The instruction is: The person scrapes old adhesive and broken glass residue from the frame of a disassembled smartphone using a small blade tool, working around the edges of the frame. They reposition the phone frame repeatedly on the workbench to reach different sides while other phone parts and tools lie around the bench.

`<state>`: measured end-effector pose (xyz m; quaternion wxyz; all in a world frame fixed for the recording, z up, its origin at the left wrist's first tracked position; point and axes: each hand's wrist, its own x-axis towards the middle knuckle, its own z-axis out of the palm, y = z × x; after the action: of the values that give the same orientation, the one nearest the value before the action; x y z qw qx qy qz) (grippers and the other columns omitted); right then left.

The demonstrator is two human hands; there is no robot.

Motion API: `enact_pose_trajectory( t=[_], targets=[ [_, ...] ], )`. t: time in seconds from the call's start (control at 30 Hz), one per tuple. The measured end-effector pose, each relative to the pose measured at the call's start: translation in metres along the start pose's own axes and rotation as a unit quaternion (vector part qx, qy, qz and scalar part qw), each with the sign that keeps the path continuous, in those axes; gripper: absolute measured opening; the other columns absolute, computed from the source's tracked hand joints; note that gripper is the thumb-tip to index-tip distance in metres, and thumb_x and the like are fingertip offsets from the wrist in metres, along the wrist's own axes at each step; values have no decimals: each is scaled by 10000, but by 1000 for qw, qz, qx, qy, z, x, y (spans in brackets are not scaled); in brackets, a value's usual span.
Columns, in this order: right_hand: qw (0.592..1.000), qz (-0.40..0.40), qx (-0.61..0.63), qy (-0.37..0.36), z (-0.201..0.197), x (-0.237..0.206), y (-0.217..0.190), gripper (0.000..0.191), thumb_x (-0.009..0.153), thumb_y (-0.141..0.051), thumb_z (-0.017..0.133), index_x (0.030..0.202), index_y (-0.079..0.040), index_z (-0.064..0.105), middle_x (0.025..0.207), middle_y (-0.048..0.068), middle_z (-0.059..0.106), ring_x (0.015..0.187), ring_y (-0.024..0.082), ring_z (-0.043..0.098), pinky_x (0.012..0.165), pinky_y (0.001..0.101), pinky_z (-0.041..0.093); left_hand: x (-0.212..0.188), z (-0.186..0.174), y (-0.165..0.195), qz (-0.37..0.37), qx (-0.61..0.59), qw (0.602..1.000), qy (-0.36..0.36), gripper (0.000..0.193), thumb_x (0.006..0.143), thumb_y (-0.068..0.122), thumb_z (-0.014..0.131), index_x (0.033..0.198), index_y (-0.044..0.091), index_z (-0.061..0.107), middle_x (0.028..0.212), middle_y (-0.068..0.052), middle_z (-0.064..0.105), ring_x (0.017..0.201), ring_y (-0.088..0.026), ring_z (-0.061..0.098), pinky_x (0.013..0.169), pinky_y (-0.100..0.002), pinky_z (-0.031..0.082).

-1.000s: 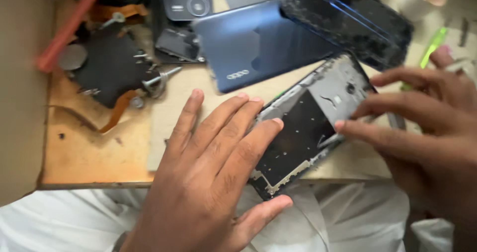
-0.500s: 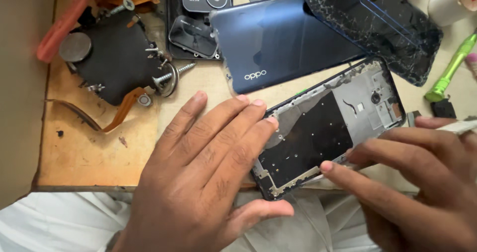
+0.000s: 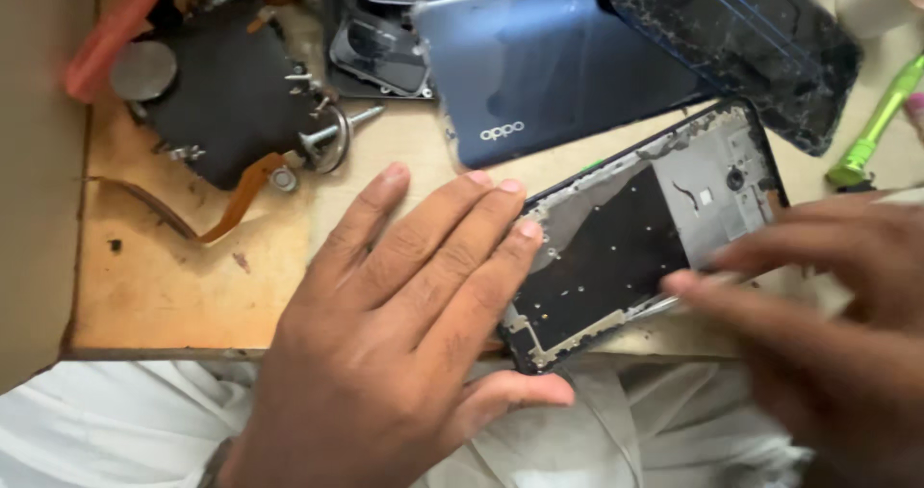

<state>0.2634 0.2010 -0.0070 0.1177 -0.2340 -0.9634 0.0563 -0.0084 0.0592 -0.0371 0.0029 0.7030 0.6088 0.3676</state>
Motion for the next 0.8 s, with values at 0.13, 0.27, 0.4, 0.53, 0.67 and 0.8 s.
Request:
enact_pose_trajectory(
  t=[0.13, 0.27, 0.4, 0.53, 0.67, 0.8],
  targets=[
    [998, -15, -14, -56, 0, -19, 26, 563, 679, 60, 685, 1146, -235, 794, 1118, 107, 691, 1125, 300, 630, 774, 343, 532, 0, -1, 0, 3, 4, 1000, -2, 722, 879, 589, 670, 1249, -30, 672, 1327, -163, 652, 1331, -305, 547, 1167, -531, 370],
    [997, -67, 12, -43, -5, 15, 3, 540, 625, 1, 718, 1114, -221, 772, 1048, 80, 684, 1013, 245, 629, 869, 457, 519, 3, -2, 1, 3, 0, 1000, -1, 718, 883, 585, 664, 1250, -32, 671, 1326, -161, 652, 1330, -306, 544, 1166, -530, 370],
    [998, -27, 56, 5, 3, 32, -30, 501, 662, -46, 738, 1119, -252, 748, 1018, 45, 679, 1005, 221, 617, 885, 479, 475, 5, -2, 1, 11, 10, 1000, 0, 704, 892, 585, 652, 1242, -25, 674, 1321, -162, 656, 1318, -308, 555, 1160, -529, 381],
    [998, -21, 54, -35, -2, 20, -8, 530, 717, 7, 631, 1191, -210, 729, 1134, 130, 627, 1102, 269, 593, 935, 408, 492, 4, -2, 1, 5, 17, 1000, 0, 695, 896, 590, 643, 1228, -20, 682, 1308, -159, 665, 1303, -303, 573, 1151, -525, 395],
    [997, 10, 51, -55, -5, -1, 12, 566, 695, 42, 613, 1194, -197, 737, 1201, 138, 613, 1129, 279, 593, 932, 394, 506, 1, -1, 1, 3, 19, 1000, 0, 689, 889, 588, 626, 1225, -10, 685, 1307, -142, 664, 1307, -299, 571, 1149, -526, 390],
    [996, -58, 56, -37, 10, -4, 0, 628, 579, -44, 695, 1180, -217, 752, 1142, 83, 640, 1071, 285, 588, 905, 494, 480, 0, -5, 1, 4, 31, 999, -8, 701, 884, 582, 637, 1235, -23, 686, 1317, -154, 663, 1312, -300, 571, 1154, -520, 393]
  ],
)
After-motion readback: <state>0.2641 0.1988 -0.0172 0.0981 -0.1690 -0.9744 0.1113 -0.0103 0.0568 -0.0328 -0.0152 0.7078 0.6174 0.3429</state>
